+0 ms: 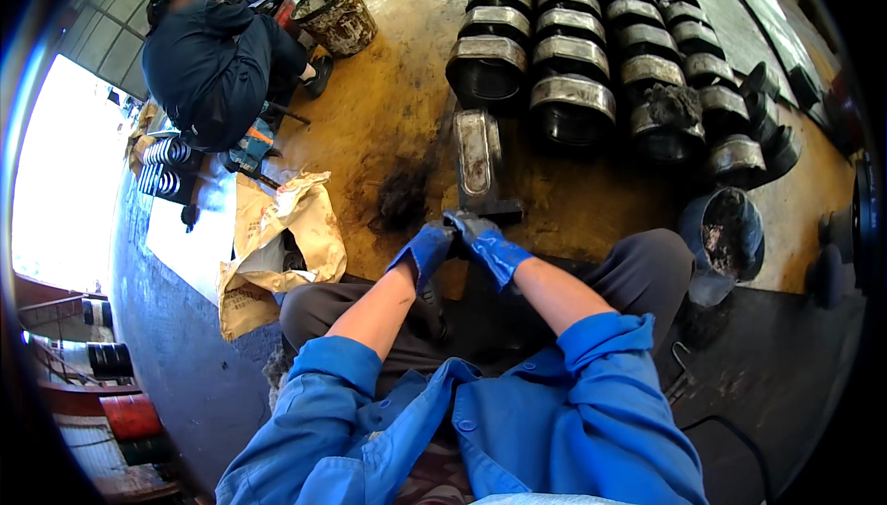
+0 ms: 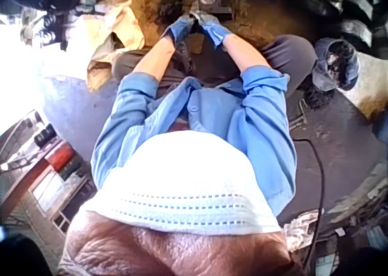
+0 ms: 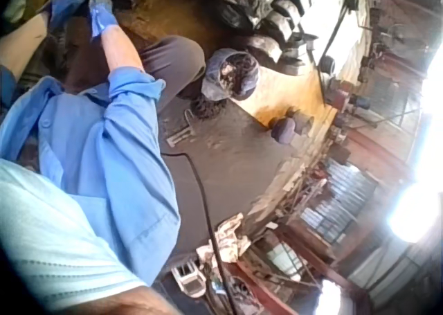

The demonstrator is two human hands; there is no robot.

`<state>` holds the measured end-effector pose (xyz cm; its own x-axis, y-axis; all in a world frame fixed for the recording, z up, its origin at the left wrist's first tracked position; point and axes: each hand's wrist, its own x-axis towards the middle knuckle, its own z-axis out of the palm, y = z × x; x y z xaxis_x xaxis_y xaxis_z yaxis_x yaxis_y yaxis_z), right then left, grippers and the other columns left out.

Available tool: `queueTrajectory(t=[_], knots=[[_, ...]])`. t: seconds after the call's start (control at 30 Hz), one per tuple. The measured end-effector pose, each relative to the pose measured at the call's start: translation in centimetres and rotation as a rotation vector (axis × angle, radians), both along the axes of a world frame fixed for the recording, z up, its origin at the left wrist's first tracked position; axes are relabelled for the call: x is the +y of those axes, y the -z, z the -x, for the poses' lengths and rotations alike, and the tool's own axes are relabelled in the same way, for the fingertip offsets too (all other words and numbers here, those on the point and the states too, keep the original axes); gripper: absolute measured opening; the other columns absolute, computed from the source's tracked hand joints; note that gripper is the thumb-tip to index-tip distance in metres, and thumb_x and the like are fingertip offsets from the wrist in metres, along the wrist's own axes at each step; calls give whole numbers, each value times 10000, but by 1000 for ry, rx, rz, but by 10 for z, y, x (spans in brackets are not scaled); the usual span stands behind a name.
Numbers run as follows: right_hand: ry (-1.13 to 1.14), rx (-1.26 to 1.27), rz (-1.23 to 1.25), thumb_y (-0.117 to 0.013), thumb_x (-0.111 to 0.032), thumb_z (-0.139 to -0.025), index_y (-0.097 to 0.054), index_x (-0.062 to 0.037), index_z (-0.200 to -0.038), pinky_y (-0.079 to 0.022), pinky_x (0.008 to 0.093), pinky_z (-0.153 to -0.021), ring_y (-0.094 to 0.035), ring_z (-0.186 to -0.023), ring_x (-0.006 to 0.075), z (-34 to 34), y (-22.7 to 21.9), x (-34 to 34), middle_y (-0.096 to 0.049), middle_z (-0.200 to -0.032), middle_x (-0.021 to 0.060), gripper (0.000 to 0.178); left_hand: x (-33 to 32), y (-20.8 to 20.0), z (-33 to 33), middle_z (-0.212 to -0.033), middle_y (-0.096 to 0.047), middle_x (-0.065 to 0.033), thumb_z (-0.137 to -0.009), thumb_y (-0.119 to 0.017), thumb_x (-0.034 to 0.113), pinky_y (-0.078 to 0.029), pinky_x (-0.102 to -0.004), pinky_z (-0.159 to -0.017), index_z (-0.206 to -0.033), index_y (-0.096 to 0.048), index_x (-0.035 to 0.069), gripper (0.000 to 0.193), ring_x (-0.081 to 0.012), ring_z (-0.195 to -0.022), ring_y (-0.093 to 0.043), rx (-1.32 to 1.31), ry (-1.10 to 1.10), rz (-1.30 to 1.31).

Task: The person sits on the floor and uses a wire brush to scrub the surface of a metal part. They repeatedly scrub, inspect, and reposition the part to clean different areas. The person also uses a small metal tool to scrape or adjust the part during the process.

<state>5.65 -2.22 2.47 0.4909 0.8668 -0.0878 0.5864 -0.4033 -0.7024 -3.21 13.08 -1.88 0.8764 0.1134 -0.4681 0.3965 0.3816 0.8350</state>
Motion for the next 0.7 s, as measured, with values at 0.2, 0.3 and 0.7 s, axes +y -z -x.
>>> queueTrajectory(t=[0.2,0.3,0.7], knots=[[94,161,180,-749,-349,-783,-517,-180,-1370,-463,438,-1044,-539,-1275,347,18,-51,-4,-562,-1385,150,653,-14,-68,26,-1092,-686,-126,-935,-559,79,-554,-366,-886,-1150,-638,7,241,-244,-983,-672,82,1,64],[103,106,144,-747,-363,-779,-553,-165,-1314,-485,437,-1007,-567,-1234,342,6,-21,-15,-597,-1332,149,602,-19,-48,14,-997,-697,-117,-909,-602,82,-559,-341,-817,-1080,-665,26,190,-223,-913,-681,112,25,77],[406,99,99,-719,-452,-809,-648,-124,-1217,-520,433,-942,-662,-1067,344,6,26,-15,-708,-1133,134,529,-23,-123,-39,-1200,-657,-265,-869,-637,254,-506,-429,-952,-1308,-585,-8,514,-392,-1133,-635,-17,-300,-971]])
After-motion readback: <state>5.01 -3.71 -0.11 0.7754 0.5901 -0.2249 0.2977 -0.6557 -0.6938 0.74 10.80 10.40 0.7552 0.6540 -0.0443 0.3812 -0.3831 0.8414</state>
